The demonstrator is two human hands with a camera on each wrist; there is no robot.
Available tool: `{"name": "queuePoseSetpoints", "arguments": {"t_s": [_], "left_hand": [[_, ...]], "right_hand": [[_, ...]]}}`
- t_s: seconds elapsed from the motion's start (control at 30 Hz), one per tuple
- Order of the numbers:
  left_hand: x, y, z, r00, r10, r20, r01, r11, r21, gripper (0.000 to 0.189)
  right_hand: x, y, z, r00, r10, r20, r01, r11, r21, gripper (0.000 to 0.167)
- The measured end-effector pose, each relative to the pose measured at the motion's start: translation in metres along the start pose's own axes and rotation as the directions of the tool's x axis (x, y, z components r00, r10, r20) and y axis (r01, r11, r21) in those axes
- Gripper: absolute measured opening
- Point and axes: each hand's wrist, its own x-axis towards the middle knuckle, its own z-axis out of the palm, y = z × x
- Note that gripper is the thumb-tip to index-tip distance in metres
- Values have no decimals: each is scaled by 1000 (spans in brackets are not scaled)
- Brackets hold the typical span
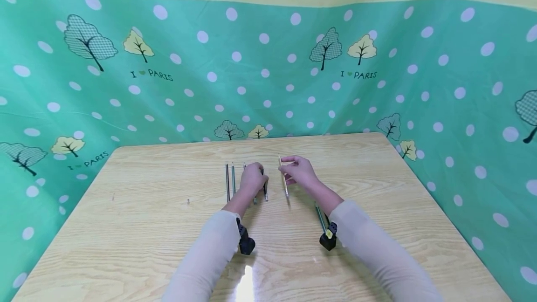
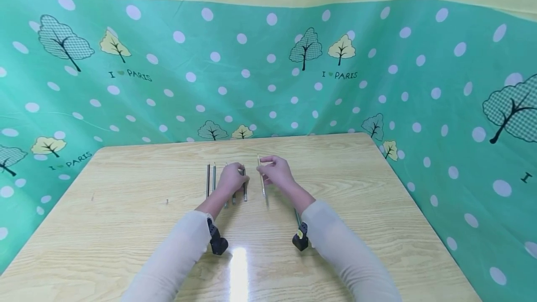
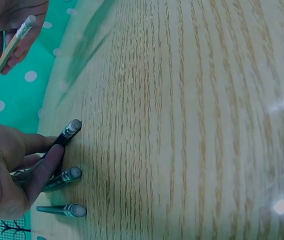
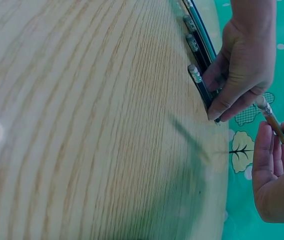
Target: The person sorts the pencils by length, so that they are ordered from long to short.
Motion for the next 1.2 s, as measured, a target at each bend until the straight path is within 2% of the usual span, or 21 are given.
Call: {"name": "queuePoseSetpoints", "arguments": {"t_s": [0.67,1.2], "left_hand": [[-2,4,-2,1000,12,-2,-12,999,48,39],[0,2,-1,1000,18,6,-18,999,29,42]], "right_hand": [[11,4,6,1000,-1,-2,1,1000,-8,31],[22,9,12,999,23,-44,-25,999,-34,30]]}}
